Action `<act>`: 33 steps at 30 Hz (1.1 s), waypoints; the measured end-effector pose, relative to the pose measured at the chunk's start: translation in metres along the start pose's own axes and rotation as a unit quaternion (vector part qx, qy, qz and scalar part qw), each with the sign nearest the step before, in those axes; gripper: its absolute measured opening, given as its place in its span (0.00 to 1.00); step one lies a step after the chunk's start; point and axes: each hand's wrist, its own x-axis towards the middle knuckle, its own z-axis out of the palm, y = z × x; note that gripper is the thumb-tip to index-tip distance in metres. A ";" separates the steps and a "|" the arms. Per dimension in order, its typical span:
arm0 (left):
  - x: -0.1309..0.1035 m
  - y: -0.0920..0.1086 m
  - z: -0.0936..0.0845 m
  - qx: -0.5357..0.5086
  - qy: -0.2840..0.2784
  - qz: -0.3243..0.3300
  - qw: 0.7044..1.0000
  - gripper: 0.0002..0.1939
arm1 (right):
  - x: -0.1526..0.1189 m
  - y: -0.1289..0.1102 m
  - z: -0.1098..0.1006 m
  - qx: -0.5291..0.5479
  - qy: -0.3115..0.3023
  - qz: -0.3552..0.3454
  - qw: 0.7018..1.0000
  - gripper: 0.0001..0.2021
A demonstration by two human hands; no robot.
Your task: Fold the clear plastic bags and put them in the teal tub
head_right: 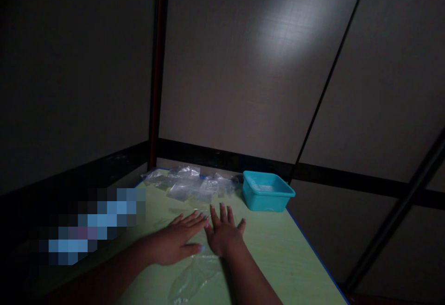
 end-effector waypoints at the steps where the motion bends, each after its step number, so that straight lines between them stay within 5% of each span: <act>1: 0.002 0.000 -0.001 0.004 0.022 -0.010 1.000 0.32 | 0.000 0.000 0.000 0.001 0.000 0.000 1.000 0.27; 6: 0.012 -0.013 -0.013 0.075 0.204 -0.162 0.962 0.22 | -0.003 -0.002 -0.004 0.001 -0.004 0.002 1.000 0.28; 11: 0.013 -0.035 -0.020 0.121 0.213 -0.277 0.929 0.16 | -0.005 -0.004 -0.006 0.011 -0.004 0.000 1.000 0.28; 21: 0.019 -0.040 -0.015 0.058 0.187 -0.249 0.949 0.07 | -0.007 -0.002 -0.007 0.018 -0.002 -0.010 1.000 0.28; 29: 0.021 -0.045 -0.016 0.009 0.195 -0.243 0.950 0.15 | -0.005 -0.001 -0.007 0.017 -0.013 -0.005 1.000 0.28; 33: 0.021 -0.046 -0.019 -0.019 0.206 -0.246 0.947 0.11 | -0.006 -0.001 -0.008 0.022 -0.021 -0.009 1.000 0.29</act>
